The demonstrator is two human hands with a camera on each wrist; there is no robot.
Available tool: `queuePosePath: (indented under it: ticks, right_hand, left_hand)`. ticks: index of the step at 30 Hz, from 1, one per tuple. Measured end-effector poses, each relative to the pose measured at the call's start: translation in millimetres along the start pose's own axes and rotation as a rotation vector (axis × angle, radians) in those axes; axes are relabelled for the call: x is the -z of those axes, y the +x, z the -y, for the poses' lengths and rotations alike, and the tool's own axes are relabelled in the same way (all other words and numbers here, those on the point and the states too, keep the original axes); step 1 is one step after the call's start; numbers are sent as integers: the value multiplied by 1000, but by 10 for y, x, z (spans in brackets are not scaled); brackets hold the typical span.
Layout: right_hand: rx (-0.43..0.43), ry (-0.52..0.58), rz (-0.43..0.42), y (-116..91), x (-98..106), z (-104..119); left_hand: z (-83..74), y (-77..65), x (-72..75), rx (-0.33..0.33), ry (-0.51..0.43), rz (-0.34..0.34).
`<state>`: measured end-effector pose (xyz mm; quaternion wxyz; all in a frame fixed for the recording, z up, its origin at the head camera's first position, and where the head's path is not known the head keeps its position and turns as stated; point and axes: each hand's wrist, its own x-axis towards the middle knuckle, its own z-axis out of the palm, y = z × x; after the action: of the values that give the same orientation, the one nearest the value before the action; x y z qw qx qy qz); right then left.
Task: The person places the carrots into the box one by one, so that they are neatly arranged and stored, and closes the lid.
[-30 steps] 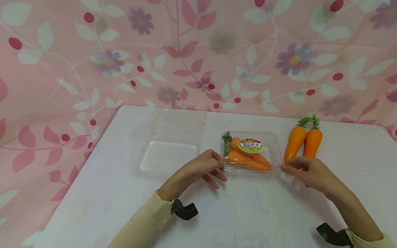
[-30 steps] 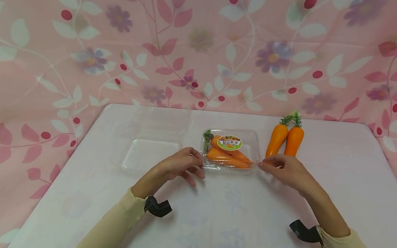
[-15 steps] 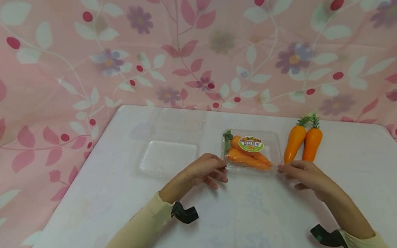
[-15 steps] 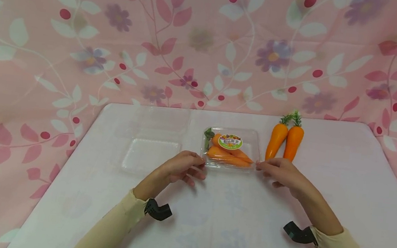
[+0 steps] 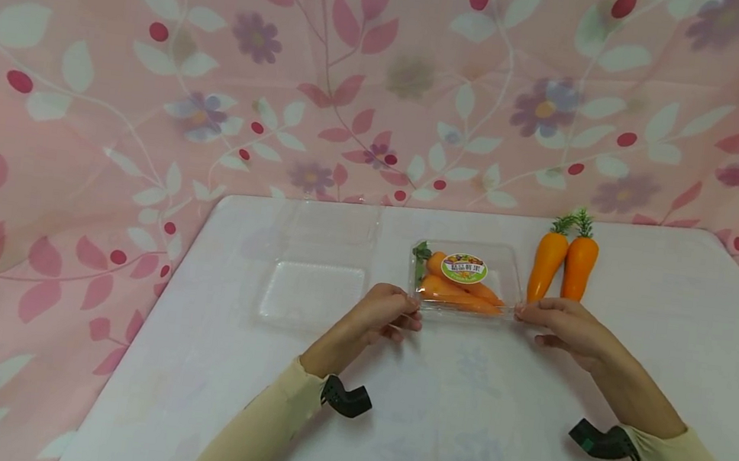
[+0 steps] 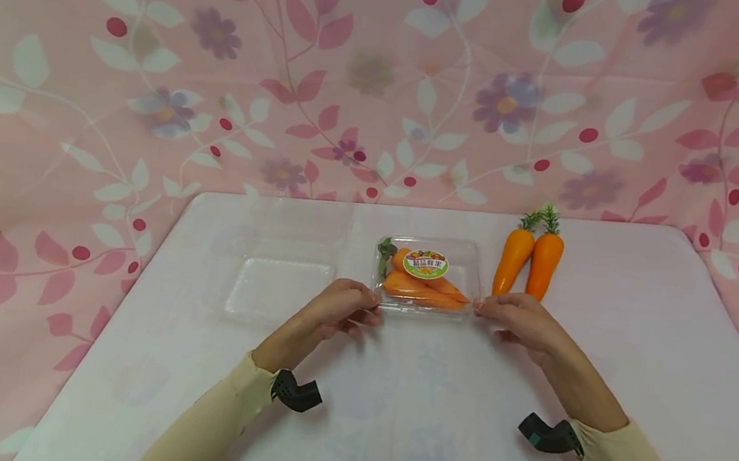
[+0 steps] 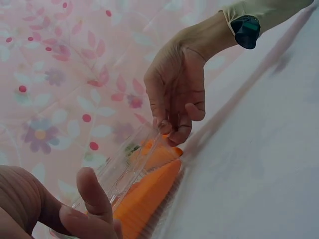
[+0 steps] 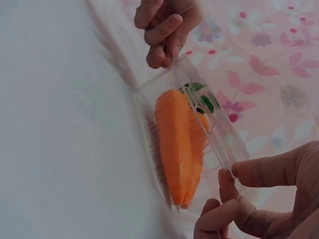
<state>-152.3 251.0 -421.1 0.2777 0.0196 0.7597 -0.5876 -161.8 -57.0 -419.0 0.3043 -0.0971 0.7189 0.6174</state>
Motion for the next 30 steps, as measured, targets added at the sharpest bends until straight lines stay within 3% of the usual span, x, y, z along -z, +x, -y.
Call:
queuePosePath:
  ticks: [5, 14, 20, 30]
  right_hand:
    - [5, 59, -4, 0, -10, 5]
    - [-21, 37, -17, -10, -46, 10]
    - [-31, 27, -40, 11, -80, 14]
    - [-58, 36, -98, 234, -112, 115]
  left_hand:
    - [-21, -18, 5, -6, -12, -3]
    - [-24, -34, 17, 14, -43, 23]
    - [-25, -70, 16, 34, -96, -2]
    - [-18, -85, 17, 9, -117, 31]
